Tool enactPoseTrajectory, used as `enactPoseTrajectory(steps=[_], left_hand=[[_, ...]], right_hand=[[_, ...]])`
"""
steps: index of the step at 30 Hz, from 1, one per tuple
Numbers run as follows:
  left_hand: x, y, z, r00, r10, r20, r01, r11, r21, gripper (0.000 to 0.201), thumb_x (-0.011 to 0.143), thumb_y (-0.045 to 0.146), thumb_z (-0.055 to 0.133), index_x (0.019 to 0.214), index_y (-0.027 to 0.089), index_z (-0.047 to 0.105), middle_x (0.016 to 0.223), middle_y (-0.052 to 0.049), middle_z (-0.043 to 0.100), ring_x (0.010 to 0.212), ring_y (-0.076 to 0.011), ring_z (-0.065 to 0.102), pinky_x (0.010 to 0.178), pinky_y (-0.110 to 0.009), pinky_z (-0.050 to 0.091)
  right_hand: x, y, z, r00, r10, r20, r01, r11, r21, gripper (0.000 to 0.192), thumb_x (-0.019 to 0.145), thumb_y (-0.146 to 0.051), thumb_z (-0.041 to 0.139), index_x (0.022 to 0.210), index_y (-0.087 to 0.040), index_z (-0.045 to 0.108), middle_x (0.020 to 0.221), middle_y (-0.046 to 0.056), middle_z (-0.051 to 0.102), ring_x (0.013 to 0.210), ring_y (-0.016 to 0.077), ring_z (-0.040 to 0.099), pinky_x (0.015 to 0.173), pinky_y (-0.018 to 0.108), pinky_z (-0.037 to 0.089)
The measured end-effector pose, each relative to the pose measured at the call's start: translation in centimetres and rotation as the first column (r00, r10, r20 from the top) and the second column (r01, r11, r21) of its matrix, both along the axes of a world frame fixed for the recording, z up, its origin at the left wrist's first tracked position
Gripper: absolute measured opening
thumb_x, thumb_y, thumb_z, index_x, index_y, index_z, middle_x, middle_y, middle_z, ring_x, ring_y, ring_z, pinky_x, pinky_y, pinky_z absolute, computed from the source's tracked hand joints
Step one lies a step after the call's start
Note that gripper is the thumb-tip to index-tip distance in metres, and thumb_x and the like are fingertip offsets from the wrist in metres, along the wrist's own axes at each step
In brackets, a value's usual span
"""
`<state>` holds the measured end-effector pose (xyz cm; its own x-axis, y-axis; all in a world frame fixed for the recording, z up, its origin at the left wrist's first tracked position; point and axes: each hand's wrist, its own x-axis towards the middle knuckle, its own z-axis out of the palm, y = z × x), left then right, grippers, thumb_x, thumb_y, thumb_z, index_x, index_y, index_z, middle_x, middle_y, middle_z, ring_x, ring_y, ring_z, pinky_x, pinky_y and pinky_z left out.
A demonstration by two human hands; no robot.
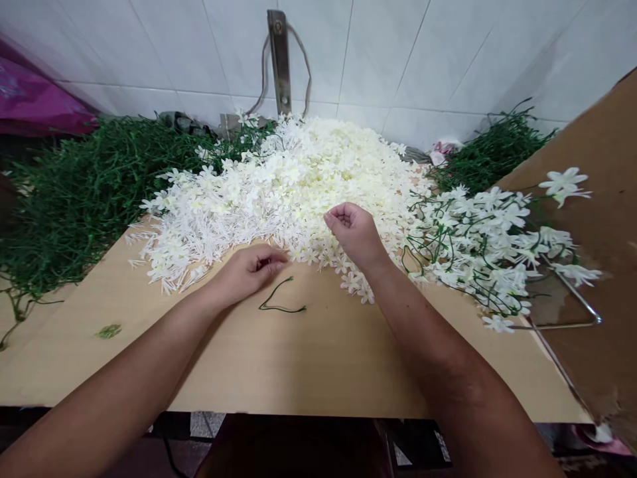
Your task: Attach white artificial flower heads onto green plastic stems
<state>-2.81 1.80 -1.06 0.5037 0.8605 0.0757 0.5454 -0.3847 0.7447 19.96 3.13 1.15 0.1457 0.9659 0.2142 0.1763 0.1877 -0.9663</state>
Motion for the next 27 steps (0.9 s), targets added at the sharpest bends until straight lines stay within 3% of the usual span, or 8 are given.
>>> enactPoseTrajectory(steps=[3, 5, 11, 14, 19, 23, 27], left_hand=[[1.0, 0.5, 0.1, 0.976, 0.206, -0.066, -0.197, 0.973, 0.118, 0.022, 0.088, 0.028, 0.056, 0.103, 0.02, 0.069, 0.097, -0.005, 0.068, 0.087, -0.0173, 0.061, 0.08, -0.031, 0.046], [2.1, 0.6, 0.4, 0.96, 0.242, -0.139, -0.222, 0.965, 0.141, 0.022, 0.087, 0.03, 0.058, 0.103, 0.019, 0.069, 0.097, -0.006, 0.066, 0.087, -0.0185, 0.061, 0.078, -0.031, 0.045], [4.6, 0.8, 0.9, 0.946, 0.236, -0.224, -0.192, 0.961, 0.201, 0.016, 0.087, 0.025, 0.053, 0.083, 0.018, 0.067, 0.093, -0.006, 0.065, 0.084, -0.0195, 0.059, 0.072, -0.032, 0.042], [4.4, 0.7, 0.8, 0.949, 0.228, -0.217, -0.195, 0.967, 0.165, 0.015, 0.087, 0.027, 0.053, 0.084, 0.018, 0.064, 0.086, -0.005, 0.065, 0.079, -0.0186, 0.058, 0.07, -0.031, 0.041], [3.7, 0.5, 0.4, 0.958, 0.107, -0.267, -0.068, 0.986, 0.151, 0.012, 0.083, 0.027, 0.06, 0.085, 0.017, 0.066, 0.09, -0.006, 0.063, 0.081, -0.0186, 0.057, 0.071, -0.03, 0.041], [3.7, 0.6, 0.3, 0.968, 0.114, -0.225, -0.09, 0.989, 0.117, 0.009, 0.082, 0.019, 0.056, 0.078, 0.016, 0.064, 0.083, -0.004, 0.062, 0.075, -0.0162, 0.056, 0.068, -0.029, 0.041], [3.3, 0.8, 0.2, 0.981, 0.059, -0.185, -0.04, 0.994, 0.105, 0.013, 0.083, 0.026, 0.059, 0.09, 0.016, 0.065, 0.085, -0.004, 0.062, 0.078, -0.017, 0.056, 0.07, -0.029, 0.043]], right_hand=[[0.0, -1.3, -0.7, 0.998, 0.028, -0.053, -0.031, 0.998, -0.051, 0.03, 0.064, -0.041, 0.077, 0.069, -0.019, 0.057, 0.054, -0.004, 0.055, 0.049, 0.0079, 0.046, 0.047, 0.022, 0.036], [-0.4, -2.0, -1.0, 0.997, 0.063, -0.048, -0.066, 0.995, -0.078, 0.027, 0.064, -0.038, 0.076, 0.069, -0.019, 0.057, 0.055, -0.004, 0.056, 0.049, 0.0085, 0.048, 0.047, 0.023, 0.038], [-2.0, -3.2, -1.9, 0.985, 0.125, 0.117, -0.119, 0.991, -0.055, 0.008, 0.072, -0.024, 0.064, 0.07, -0.018, 0.06, 0.067, 0.0, 0.062, 0.057, 0.011, 0.053, 0.057, 0.027, 0.044], [-2.5, -3.4, -2.4, 0.967, 0.106, 0.231, -0.109, 0.994, -0.001, 0.005, 0.076, -0.021, 0.06, 0.072, -0.019, 0.059, 0.072, 0.001, 0.063, 0.064, 0.013, 0.056, 0.064, 0.03, 0.047], [-2.7, -3.4, -3.3, 0.951, 0.113, 0.289, -0.123, 0.992, 0.017, 0.003, 0.078, -0.018, 0.055, 0.076, -0.018, 0.057, 0.077, 0.003, 0.062, 0.07, 0.0149, 0.058, 0.066, 0.03, 0.049], [-2.8, -3.7, -3.7, 0.934, 0.09, 0.346, -0.125, 0.989, 0.08, 0.002, 0.08, -0.018, 0.055, 0.079, -0.019, 0.056, 0.086, 0.006, 0.063, 0.079, 0.0174, 0.059, 0.069, 0.031, 0.051], [-2.5, -3.8, -3.6, 0.923, 0.094, 0.373, -0.139, 0.986, 0.096, 0.003, 0.081, -0.018, 0.054, 0.08, -0.019, 0.056, 0.087, 0.007, 0.064, 0.081, 0.0178, 0.06, 0.069, 0.031, 0.051]])
